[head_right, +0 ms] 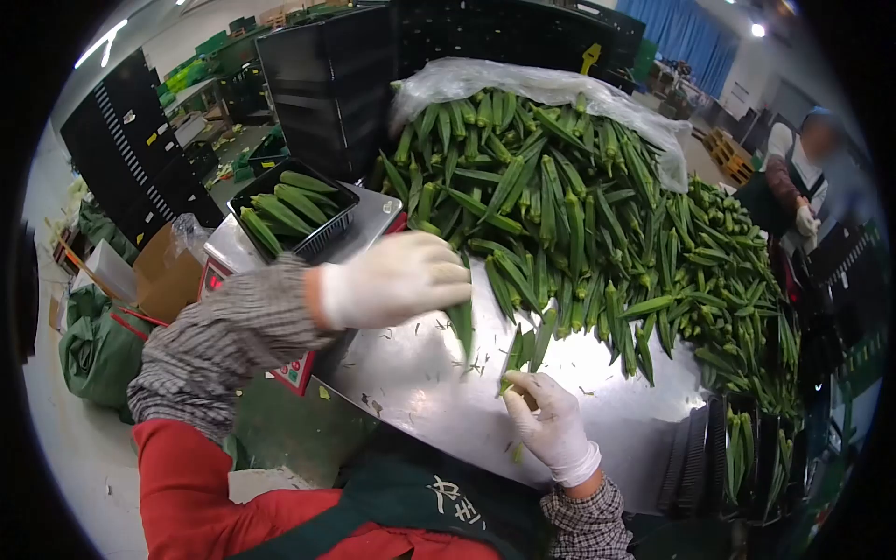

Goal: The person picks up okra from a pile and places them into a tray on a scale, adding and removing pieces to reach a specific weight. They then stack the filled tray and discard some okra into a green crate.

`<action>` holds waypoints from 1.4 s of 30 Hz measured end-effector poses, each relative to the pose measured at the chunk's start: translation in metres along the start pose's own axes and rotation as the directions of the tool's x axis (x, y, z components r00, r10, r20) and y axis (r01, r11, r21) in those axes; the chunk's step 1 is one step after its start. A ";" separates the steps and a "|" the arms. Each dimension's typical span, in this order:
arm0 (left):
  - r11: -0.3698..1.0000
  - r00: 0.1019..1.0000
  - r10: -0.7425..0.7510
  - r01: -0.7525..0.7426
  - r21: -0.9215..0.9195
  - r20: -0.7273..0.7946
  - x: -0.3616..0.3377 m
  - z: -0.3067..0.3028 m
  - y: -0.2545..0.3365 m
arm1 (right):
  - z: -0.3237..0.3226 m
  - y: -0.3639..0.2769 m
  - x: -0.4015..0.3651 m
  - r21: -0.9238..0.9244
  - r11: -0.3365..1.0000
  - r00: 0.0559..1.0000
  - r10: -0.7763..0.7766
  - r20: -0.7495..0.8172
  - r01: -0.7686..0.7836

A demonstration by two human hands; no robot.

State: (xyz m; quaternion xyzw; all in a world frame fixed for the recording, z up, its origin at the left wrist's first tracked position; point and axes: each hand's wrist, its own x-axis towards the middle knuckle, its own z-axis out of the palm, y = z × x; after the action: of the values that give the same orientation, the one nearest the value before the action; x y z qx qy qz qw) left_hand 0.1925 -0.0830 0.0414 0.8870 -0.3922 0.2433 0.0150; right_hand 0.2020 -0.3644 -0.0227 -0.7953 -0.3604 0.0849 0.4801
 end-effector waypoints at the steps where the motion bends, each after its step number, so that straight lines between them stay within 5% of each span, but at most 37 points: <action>1: 1.000 0.998 -0.008 0.009 -0.010 0.066 0.008 0.019 -0.001 | -0.002 0.001 -0.003 -0.047 0.999 1.000 0.009 -0.012 -0.010; 3: 0.987 0.974 -0.087 0.055 0.153 0.210 0.021 0.049 -0.002 | -0.007 0.007 -0.013 -0.134 0.991 1.000 0.003 -0.015 -0.005; 5: 0.927 0.979 -0.185 0.144 0.345 0.089 0.025 0.059 0.001 | -0.014 0.017 -0.024 -0.110 0.991 0.995 0.077 -0.057 -0.083; 9: 0.941 0.967 -0.255 0.247 0.233 0.002 0.017 -0.006 0.006 | -0.034 0.043 -0.048 -0.008 0.976 0.972 0.214 -0.101 -0.216; 11: 0.895 0.902 -0.425 0.431 0.113 -0.075 -0.004 -0.046 -0.003 | -0.038 0.050 -0.051 0.004 0.973 0.967 0.232 -0.102 -0.233; 15: 0.594 0.636 -0.678 0.769 0.235 -0.369 -0.094 -0.092 -0.044 | -0.036 0.046 -0.050 -0.062 0.988 0.987 0.136 -0.087 -0.141; 17: 0.442 0.517 -0.790 0.853 0.277 -0.330 -0.175 -0.094 -0.088 | -0.039 0.042 -0.045 -0.048 0.989 0.990 0.138 -0.021 -0.138; 18: 0.385 0.381 -0.913 0.923 0.001 -0.148 -0.192 -0.099 -0.093 | -0.031 0.054 -0.049 -0.076 0.994 0.996 0.079 -0.043 -0.082; 19: 0.436 0.435 -0.899 0.875 -0.210 -0.049 -0.257 -0.087 -0.130 | -0.026 0.064 -0.049 -0.065 0.998 0.998 -0.002 -0.063 -0.003; 20: 0.332 0.423 -0.892 0.853 -0.402 0.161 -0.284 -0.087 -0.147 | -0.021 0.067 -0.050 -0.081 0.994 0.990 -0.082 -0.119 0.072; 21: 0.049 0.234 -0.956 0.721 -0.691 0.176 -0.278 -0.079 -0.139 | -0.021 0.060 -0.049 -0.117 0.992 0.986 -0.074 -0.150 0.057; 24: -0.075 0.095 -0.966 0.791 -0.608 0.242 -0.340 -0.076 -0.176 | -0.021 0.053 -0.047 -0.125 0.992 0.988 0.000 -0.152 -0.019; 25: -0.231 -0.137 -0.970 0.779 -0.583 0.203 -0.270 -0.080 -0.130 | -0.024 0.052 -0.050 -0.147 0.988 0.992 0.020 -0.125 -0.038; 26: -0.268 -0.115 -0.956 0.722 -0.638 0.272 -0.245 -0.085 -0.111 | -0.026 0.051 -0.053 -0.143 0.988 0.991 0.039 -0.125 -0.057; 27: -0.250 0.084 -0.922 0.616 -0.747 0.378 -0.232 -0.089 -0.101 | -0.029 0.051 -0.056 -0.139 0.988 0.991 0.057 -0.119 -0.073; 28: -0.014 0.202 -0.957 0.687 -0.727 0.210 -0.240 -0.075 -0.108 | -0.030 0.050 -0.058 -0.131 0.987 0.991 0.073 -0.109 -0.088; 31: 0.092 0.271 -0.953 0.682 -0.726 0.134 -0.225 -0.062 -0.107 | -0.031 0.059 -0.065 -0.108 0.993 0.985 0.024 -0.171 -0.043; 33: -0.127 0.209 -0.936 0.548 -0.827 0.283 -0.150 -0.074 -0.076 | -0.033 0.062 -0.069 -0.124 0.991 0.984 0.031 -0.174 -0.053; 34: -0.149 0.246 -0.917 0.519 -0.842 0.314 -0.110 -0.078 -0.058 | -0.034 0.062 -0.071 -0.130 0.990 0.984 0.033 -0.175 -0.056; 35: 0.117 0.461 -0.850 0.638 -0.761 0.256 -0.116 -0.072 -0.082 | -0.037 0.060 -0.074 -0.120 0.990 0.985 0.054 -0.163 -0.074; 36: 0.238 0.515 -0.840 0.635 -0.735 0.173 -0.089 -0.060 -0.076 | -0.040 0.055 -0.078 -0.112 0.990 0.986 0.074 -0.152 -0.091; 38: 0.180 0.553 -0.808 0.561 -0.808 0.204 0.002 -0.051 -0.042 | -0.040 0.057 -0.086 -0.127 0.988 0.979 0.066 -0.192 -0.092; 39: -0.016 0.549 -0.772 0.490 -0.872 0.322 0.045 -0.050 -0.024 | -0.041 0.056 -0.091 -0.115 0.987 0.977 0.090 -0.192 -0.114; 40: 0.464 0.771 -0.630 0.470 -0.751 0.093 0.073 -0.037 -0.020 | -0.044 0.054 -0.098 -0.104 0.985 0.974 0.117 -0.195 -0.139; 41: 0.832 0.934 -0.352 0.286 -0.475 -0.054 0.100 -0.017 -0.017 | -0.046 0.053 -0.106 -0.092 0.982 0.969 0.147 -0.198 -0.167; 42: 0.570 0.886 -0.455 0.367 -0.735 0.090 0.130 -0.003 -0.010 | -0.043 0.061 -0.111 -0.075 0.980 0.964 0.164 -0.208 -0.183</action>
State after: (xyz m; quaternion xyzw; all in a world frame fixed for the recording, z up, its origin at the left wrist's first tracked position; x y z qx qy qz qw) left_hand 0.2730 -0.1651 0.1031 0.8561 -0.2376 0.1027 0.4473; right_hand 0.1722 -0.4845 -0.0736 -0.8499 -0.2425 0.0289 0.4669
